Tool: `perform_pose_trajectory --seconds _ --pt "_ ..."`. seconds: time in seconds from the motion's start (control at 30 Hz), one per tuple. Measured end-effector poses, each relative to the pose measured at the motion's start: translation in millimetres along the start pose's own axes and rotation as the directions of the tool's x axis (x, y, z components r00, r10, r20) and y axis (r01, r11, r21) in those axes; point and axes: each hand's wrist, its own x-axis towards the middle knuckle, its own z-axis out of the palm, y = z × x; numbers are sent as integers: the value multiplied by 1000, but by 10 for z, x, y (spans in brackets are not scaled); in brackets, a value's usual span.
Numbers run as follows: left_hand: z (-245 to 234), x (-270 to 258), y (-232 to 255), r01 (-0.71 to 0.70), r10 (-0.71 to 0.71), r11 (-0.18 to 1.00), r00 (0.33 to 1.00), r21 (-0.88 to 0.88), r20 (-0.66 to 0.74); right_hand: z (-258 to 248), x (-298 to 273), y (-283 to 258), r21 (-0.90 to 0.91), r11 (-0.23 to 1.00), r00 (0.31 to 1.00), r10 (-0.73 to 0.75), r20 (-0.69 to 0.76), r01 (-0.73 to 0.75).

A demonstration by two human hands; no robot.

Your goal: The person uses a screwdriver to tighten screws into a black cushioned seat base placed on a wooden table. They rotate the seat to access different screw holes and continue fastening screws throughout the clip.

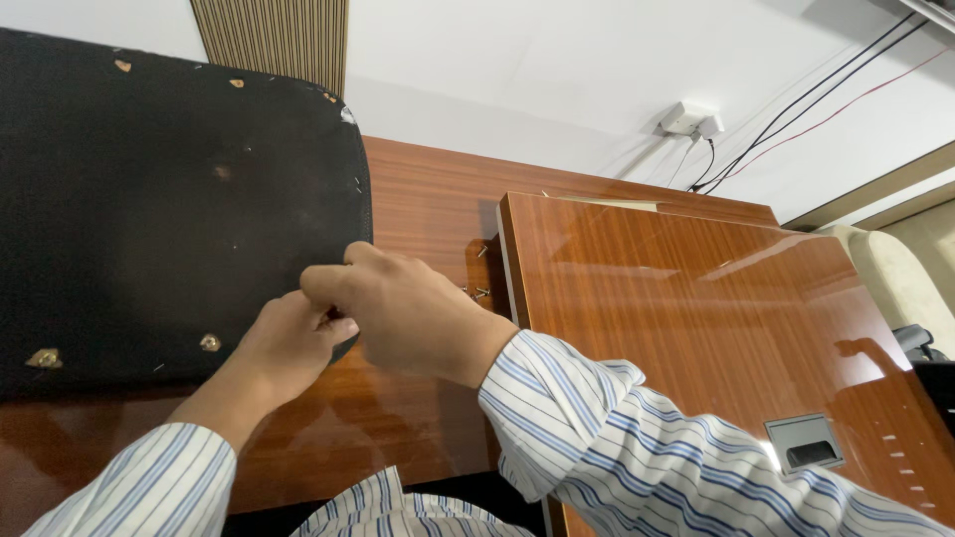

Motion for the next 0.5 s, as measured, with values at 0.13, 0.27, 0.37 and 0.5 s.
perform_pose_trajectory --seconds 0.13,0.27,0.37,0.5 --pt "1 1 -52 -43 43 999 998 -5 -54 -81 30 -89 -44 998 993 54 104 -49" --pt "62 -88 -44 -97 77 982 989 -162 -122 -162 48 -212 -76 950 938 312 150 -304" --pt "74 -99 -9 -157 146 986 973 -51 -181 -156 85 -231 -127 916 906 396 147 -380" --pt "62 -71 -22 -145 116 980 973 -136 -202 -59 140 -116 -78 946 938 323 126 -315"
